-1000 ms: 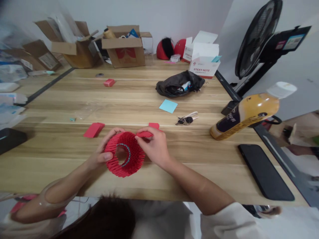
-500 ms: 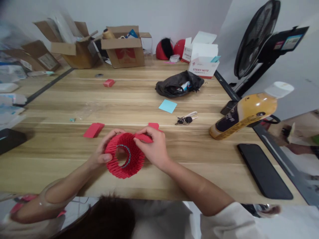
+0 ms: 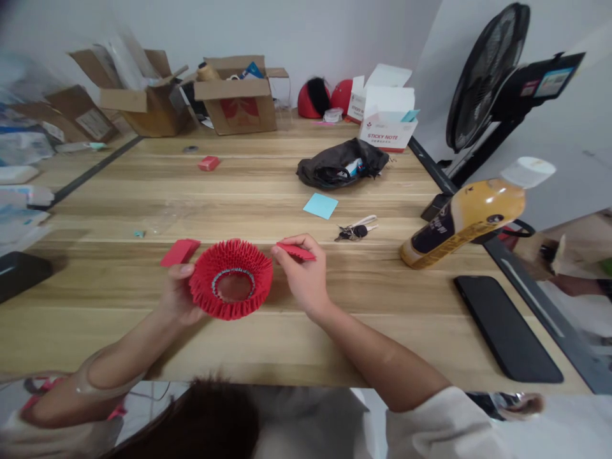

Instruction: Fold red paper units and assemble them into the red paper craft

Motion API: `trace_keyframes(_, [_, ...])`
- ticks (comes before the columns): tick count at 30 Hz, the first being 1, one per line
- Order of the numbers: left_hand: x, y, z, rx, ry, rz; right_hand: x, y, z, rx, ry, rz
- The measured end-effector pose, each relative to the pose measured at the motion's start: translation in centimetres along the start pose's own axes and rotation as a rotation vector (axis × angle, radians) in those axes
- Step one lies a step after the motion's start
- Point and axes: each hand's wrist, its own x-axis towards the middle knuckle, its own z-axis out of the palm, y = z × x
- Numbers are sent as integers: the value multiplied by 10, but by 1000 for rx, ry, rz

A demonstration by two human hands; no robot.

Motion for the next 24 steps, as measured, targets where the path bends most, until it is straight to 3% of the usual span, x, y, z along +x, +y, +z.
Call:
trace_keyframes(4, [2,1,2,23,43,86,-1,-2,1,-10,-45,34])
trace_keyframes(10, [2,-2,12,26,177,-49,-15,4,13,-160,-23,-144])
trace_keyframes(14, [2,-9,16,54,184,-10,-19,12,19,-6,96,-25])
trace_keyframes(18, [5,-13,19,229,187,9,-14,15,18,128,175,119])
trace_keyframes(21, [6,-9,20,345,233,-30,-13,15,16,100,156,108])
trace_keyframes(24, [4,-4,22,314,219,-54,-15,18,16,15,124,35])
